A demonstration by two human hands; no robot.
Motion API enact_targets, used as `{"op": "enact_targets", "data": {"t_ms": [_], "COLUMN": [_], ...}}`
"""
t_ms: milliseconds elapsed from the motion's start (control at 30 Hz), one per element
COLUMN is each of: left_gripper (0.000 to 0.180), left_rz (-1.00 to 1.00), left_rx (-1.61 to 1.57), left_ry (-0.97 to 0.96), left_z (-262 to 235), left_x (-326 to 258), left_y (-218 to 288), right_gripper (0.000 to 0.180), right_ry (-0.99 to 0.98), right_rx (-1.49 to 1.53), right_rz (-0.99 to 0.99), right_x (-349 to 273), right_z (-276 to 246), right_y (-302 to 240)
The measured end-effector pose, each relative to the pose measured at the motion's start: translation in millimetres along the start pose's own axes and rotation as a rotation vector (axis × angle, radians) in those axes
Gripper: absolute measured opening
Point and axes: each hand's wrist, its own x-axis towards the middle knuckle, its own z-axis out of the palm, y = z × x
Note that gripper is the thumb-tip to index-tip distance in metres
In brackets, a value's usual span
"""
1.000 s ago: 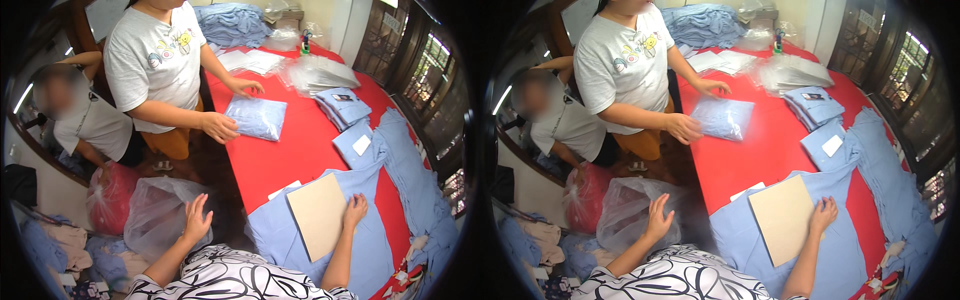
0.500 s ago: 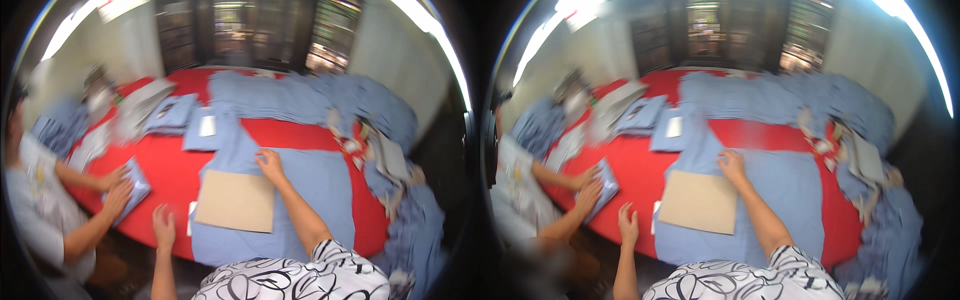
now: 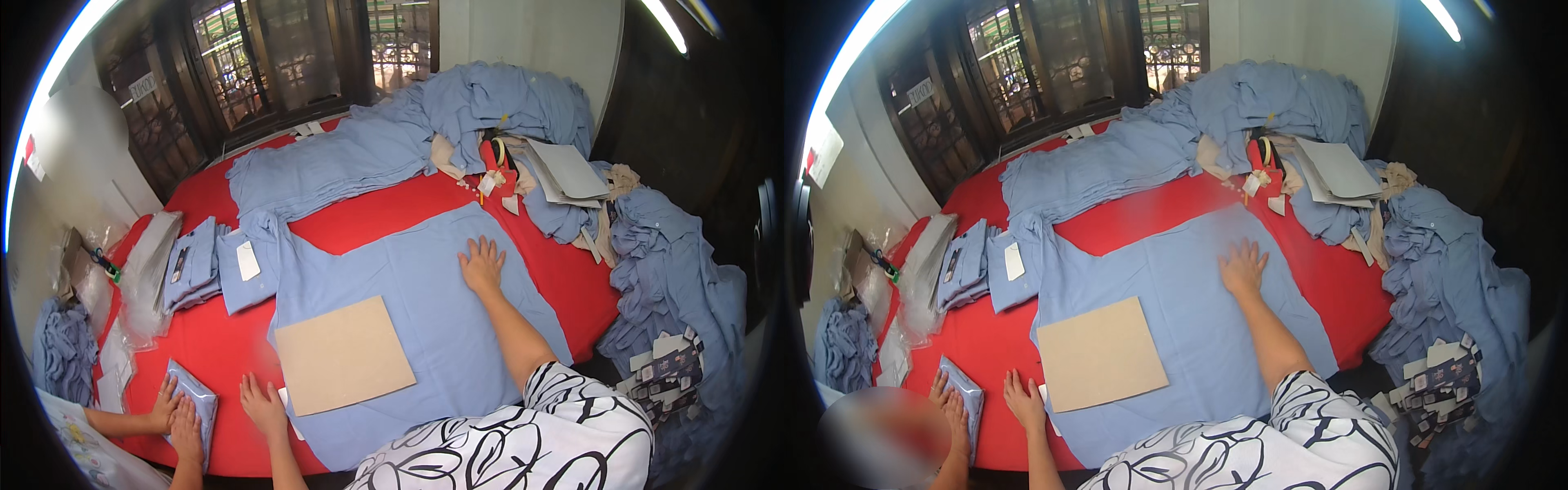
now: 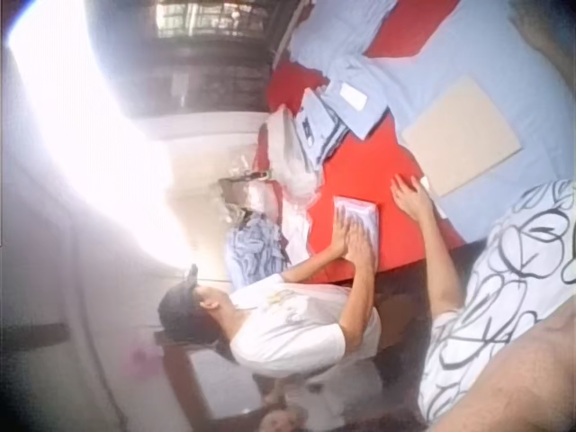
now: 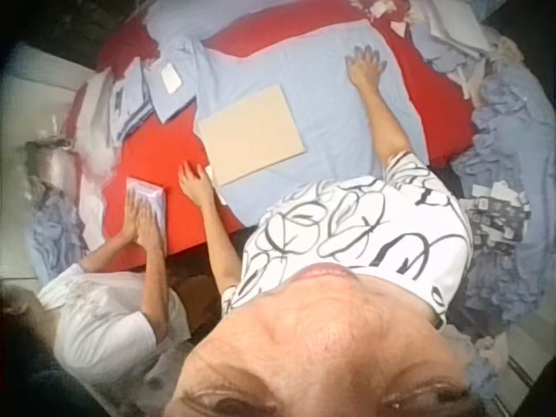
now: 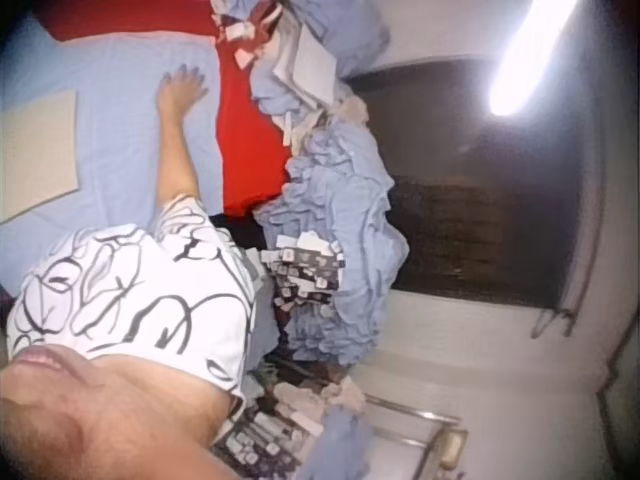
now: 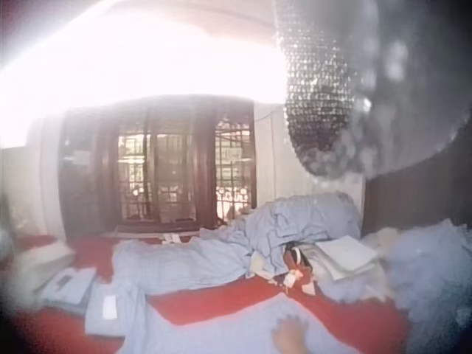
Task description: The person folds light blue shirts on a red table using a cardboard template to guide the folds. They smooth each shirt, fold the sleeves and body, and stack the finished shirts. Another person nearby places folded shirts into plastic bags.
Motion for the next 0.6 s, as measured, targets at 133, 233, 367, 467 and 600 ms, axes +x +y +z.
{"op": "enact_targets", "data": {"t_ms": [133, 233, 367, 467, 600], "left_gripper": [0.041, 0.035, 0.031, 0.028, 0.03], "left_rz": [-0.079, -0.085, -0.085, -0.127, -0.104], "left_rx": [0.089, 0.087, 0.037, -0.038, -0.097], "left_ry": [-0.073, 0.024, 0.106, 0.12, 0.131], "left_z": [-14.2, -7.4, 5.5, 7.0, 10.6], "left_x": [24.4, 35.2, 32.2, 29.5, 31.7], "left_y": [10.9, 0.3, -7.5, -12.5, -15.4], "right_gripper": [0.056, 0.056, 0.058, 0.057, 0.057], "right_ry": [-0.014, -0.01, -0.035, -0.022, -0.02], "right_rx": [-0.031, -0.054, -0.054, -0.062, -0.095], "right_rz": [0.014, 0.004, 0.006, 0.004, -0.001], "right_x": [0.6, 1.8, 7.2, 7.7, 5.1], "right_z": [1.1, 3.4, 4.5, 6.9, 9.3], "right_y": [-5.4, -10.1, -5.0, -1.9, -0.3]}}
